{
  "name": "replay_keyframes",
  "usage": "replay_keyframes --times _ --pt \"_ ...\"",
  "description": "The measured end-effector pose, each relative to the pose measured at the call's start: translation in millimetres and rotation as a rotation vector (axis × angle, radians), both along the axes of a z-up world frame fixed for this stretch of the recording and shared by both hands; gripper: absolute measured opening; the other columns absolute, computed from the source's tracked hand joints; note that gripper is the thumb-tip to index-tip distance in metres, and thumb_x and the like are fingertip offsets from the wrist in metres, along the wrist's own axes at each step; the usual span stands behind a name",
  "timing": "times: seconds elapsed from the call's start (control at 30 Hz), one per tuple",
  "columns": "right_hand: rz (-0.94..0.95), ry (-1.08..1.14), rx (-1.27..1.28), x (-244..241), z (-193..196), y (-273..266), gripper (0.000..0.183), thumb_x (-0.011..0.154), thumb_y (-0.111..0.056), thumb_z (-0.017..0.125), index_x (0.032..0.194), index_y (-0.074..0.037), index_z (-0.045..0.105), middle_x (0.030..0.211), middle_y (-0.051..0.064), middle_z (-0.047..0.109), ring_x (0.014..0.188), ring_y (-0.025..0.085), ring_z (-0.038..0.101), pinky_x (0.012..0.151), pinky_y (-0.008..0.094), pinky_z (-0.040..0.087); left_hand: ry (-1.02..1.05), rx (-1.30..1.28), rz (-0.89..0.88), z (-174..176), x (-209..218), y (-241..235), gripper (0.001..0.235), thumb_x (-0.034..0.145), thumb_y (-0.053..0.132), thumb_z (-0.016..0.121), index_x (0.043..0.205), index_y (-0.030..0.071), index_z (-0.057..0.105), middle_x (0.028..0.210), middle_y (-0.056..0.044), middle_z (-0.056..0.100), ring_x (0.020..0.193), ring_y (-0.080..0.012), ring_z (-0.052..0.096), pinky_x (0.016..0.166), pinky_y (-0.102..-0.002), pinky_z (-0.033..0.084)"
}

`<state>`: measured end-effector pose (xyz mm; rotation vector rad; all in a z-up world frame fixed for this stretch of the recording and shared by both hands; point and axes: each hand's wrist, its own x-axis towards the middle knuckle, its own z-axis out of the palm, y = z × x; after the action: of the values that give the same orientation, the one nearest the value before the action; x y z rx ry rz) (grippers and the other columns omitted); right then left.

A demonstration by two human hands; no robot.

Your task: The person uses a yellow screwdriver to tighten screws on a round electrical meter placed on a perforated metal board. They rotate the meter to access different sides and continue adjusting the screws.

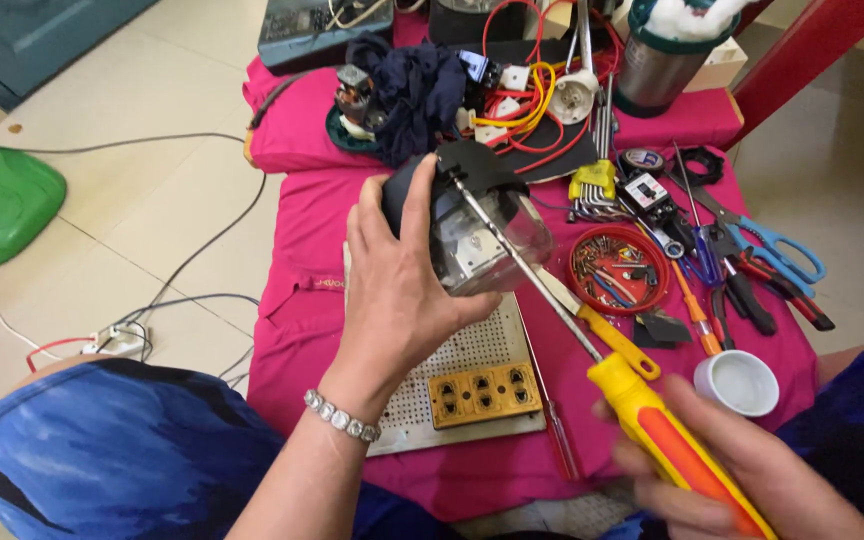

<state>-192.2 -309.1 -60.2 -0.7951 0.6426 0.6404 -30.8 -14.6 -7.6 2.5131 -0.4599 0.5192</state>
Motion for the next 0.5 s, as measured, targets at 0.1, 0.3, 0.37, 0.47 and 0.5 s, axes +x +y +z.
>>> replay_keyframes --times 0.1,0.3,0.37,0.47,0.5 --pt "-0.029 -0.183 -0.527 9.1 35.7 24.5 0.04 0.086 0.006 0.066 0.125 0.004 0.061 0.088 0.041 0.076 0.042 0.042 0.051 0.031 0.044 0.03 0.019 0.01 0.007 2.7 -0.6 -1.1 0.134 0.05 0.047 0.1 0.159 0.015 0.029 0.149 -0.031 0.032 0.129 -0.0485 0.041 0.1 -0.055 0.044" --pt "0.336 -0.868 -1.022 -9.2 12.0 5.7 0.065 0.055 0.016 0.087 0.114 -0.01 0.08 0.094 0.0 0.093 0.076 0.011 0.093 0.068 0.028 0.072 -0.026 0.022 0.001 -0.1 -4.6 -2.2 0.128 0.054 0.049 0.096 0.158 0.013 0.031 0.147 -0.031 0.033 0.125 -0.0481 0.043 0.097 -0.055 0.045" --pt "0.206 -0.438 -0.284 -4.7 6.9 9.5 0.047 0.08 -0.017 0.062 0.126 -0.004 0.066 0.09 0.006 0.072 0.06 0.011 0.066 0.052 0.025 0.052 -0.011 0.02 -0.001 1.9 -2.2 -2.6 0.13 0.053 0.047 0.098 0.158 0.014 0.03 0.147 -0.03 0.032 0.126 -0.0475 0.043 0.098 -0.055 0.044" --pt "-0.023 -0.043 0.011 4.2 22.4 28.8 0.046 0.094 -0.018 0.048 0.135 0.0 0.058 0.087 0.026 0.059 0.047 0.026 0.043 0.037 0.031 0.028 -0.004 0.01 0.01 4.0 -1.2 0.2 0.132 0.051 0.047 0.099 0.158 0.014 0.031 0.148 -0.03 0.032 0.126 -0.0477 0.043 0.1 -0.054 0.044" --pt "-0.111 -0.079 -0.433 3.3 31.3 36.4 0.052 0.083 0.011 0.063 0.134 -0.004 0.064 0.087 0.038 0.067 0.049 0.038 0.047 0.036 0.038 0.025 -0.005 0.003 0.002 3.3 -2.2 -1.4 0.131 0.05 0.048 0.099 0.158 0.014 0.032 0.148 -0.03 0.033 0.126 -0.0484 0.043 0.1 -0.055 0.045"
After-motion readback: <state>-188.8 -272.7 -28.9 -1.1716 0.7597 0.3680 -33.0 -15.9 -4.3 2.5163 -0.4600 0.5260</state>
